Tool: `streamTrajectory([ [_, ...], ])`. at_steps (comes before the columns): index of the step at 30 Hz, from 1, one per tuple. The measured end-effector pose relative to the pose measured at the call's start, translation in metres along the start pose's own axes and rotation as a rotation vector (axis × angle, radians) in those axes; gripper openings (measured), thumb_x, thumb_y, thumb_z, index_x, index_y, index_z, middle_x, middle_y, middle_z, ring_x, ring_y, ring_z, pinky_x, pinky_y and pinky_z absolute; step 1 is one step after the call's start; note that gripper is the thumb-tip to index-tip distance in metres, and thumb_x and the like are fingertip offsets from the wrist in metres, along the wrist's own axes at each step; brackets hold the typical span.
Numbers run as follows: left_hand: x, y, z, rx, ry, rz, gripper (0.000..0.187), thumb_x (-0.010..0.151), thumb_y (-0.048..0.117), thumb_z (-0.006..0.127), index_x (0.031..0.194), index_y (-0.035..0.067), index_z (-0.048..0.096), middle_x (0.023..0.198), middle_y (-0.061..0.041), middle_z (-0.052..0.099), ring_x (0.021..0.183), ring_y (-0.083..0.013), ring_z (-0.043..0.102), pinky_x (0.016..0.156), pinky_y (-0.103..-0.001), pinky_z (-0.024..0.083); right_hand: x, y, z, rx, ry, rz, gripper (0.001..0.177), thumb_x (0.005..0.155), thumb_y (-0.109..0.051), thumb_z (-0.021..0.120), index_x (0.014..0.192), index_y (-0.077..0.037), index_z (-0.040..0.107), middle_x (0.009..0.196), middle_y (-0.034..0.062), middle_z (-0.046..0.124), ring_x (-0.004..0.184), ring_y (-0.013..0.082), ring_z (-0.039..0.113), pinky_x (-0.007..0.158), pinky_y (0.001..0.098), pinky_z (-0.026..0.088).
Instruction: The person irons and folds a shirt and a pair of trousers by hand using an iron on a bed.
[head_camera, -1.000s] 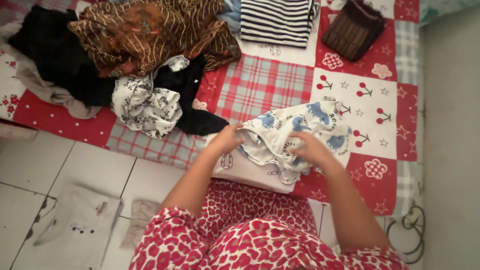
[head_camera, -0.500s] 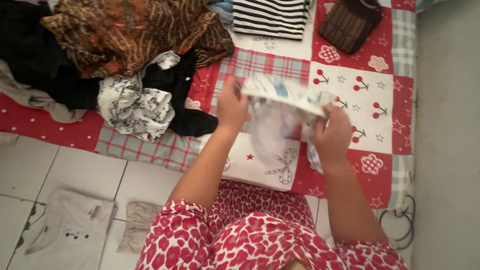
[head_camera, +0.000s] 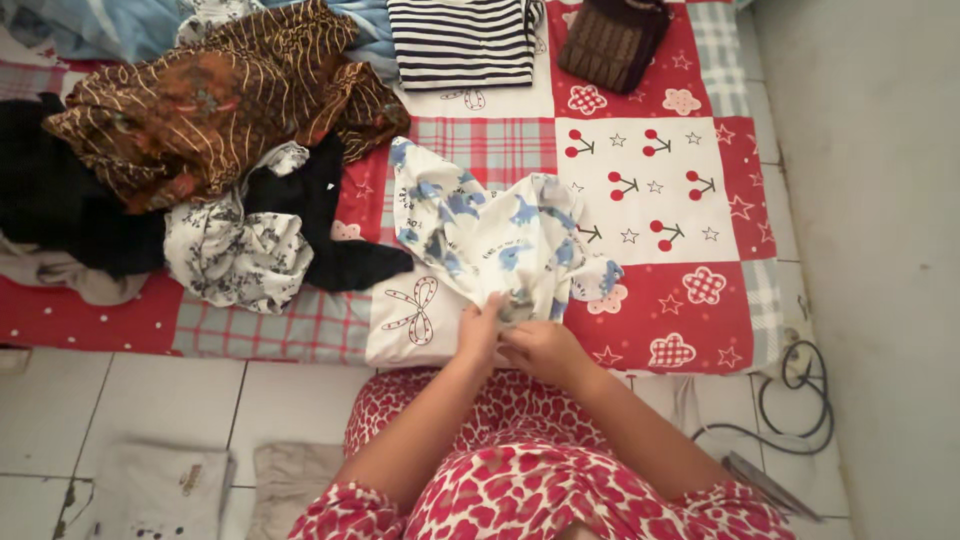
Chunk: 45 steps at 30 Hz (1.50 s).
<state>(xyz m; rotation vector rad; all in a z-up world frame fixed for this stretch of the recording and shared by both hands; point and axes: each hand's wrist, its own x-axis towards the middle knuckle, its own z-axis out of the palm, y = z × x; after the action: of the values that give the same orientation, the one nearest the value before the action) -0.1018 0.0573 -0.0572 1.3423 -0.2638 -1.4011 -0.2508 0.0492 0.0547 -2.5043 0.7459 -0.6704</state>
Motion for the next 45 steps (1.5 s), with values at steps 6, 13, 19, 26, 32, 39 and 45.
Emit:
streamTrajectory([
  [6,-0.07,0.04,0.022,0.46,0.046,0.603,0.047,0.094,0.034,0.069,0.12,-0.004,0.059,0.121,-0.021,0.058,0.102,-0.0258,0.062,0.088,-0.042,0.052,-0.021,0.03,0.057,0.971,0.489,0.272,0.015,0.103,-0.016,0.059,0.114,-0.008,0.063,0.114,0.0078,0.069,0.103,0.0231,0.067,0.094,0.0375,0.055],
  [13,-0.161,0.081,0.036,1.185,-0.195,1.15,0.021,0.09,0.026,0.071,0.097,0.007,0.074,0.118,-0.023,0.062,0.113,-0.0449,0.054,0.097,-0.055,0.039,0.017,0.05,0.088,3.134,-0.106,-0.002,0.043,0.099,-0.032,0.058,0.136,-0.009,0.054,0.129,0.006,0.062,0.111,0.0217,0.064,0.095,0.0367,0.054],
  [19,-0.154,0.096,0.018,0.933,-0.335,1.037,0.02,0.09,0.014,0.066,0.107,0.008,0.074,0.1,-0.02,0.071,0.092,-0.0399,0.068,0.08,-0.048,0.054,0.033,0.048,0.017,1.629,0.101,0.631,0.039,0.097,-0.026,0.061,0.131,-0.007,0.06,0.122,0.0061,0.065,0.106,0.0195,0.064,0.092,0.035,0.053],
  [26,-0.098,0.043,0.025,0.992,-0.254,0.638,0.022,0.103,0.022,0.064,0.103,0.001,0.072,0.098,-0.029,0.071,0.095,-0.0478,0.066,0.083,-0.052,0.052,0.014,0.019,0.008,1.129,0.096,0.627,0.035,0.094,-0.02,0.065,0.125,-0.004,0.066,0.115,0.0061,0.068,0.101,0.0168,0.064,0.088,0.033,0.053],
  [32,-0.022,0.083,-0.009,-0.189,0.09,0.408,0.048,0.093,0.002,0.06,0.138,-0.001,0.043,0.126,-0.014,0.064,0.106,-0.0246,0.067,0.091,-0.041,0.057,-0.026,0.041,-0.02,0.793,0.171,0.648,0.031,0.092,-0.015,0.068,0.12,-0.002,0.071,0.108,0.0061,0.071,0.097,0.0146,0.063,0.085,0.0313,0.053],
  [39,-0.004,0.138,-0.03,-0.528,0.229,0.553,0.031,0.085,-0.004,0.057,0.114,0.0,0.065,0.107,-0.01,0.07,0.092,-0.0234,0.07,0.083,-0.039,0.058,-0.082,0.083,-0.045,0.857,-0.012,0.819,0.029,0.084,-0.013,0.073,0.112,-0.004,0.071,0.099,0.0022,0.068,0.094,0.016,0.063,0.081,0.0336,0.052],
  [45,0.007,0.157,-0.024,0.15,-0.069,0.527,0.041,0.107,0.035,0.051,0.123,-0.001,0.064,0.118,-0.008,0.068,0.11,-0.0194,0.061,0.103,-0.04,0.045,-0.083,0.132,-0.041,0.387,0.75,0.899,0.026,0.097,-0.016,0.076,0.091,0.006,0.062,0.081,0.0107,0.054,0.076,0.0221,0.048,0.066,0.0399,0.045],
])
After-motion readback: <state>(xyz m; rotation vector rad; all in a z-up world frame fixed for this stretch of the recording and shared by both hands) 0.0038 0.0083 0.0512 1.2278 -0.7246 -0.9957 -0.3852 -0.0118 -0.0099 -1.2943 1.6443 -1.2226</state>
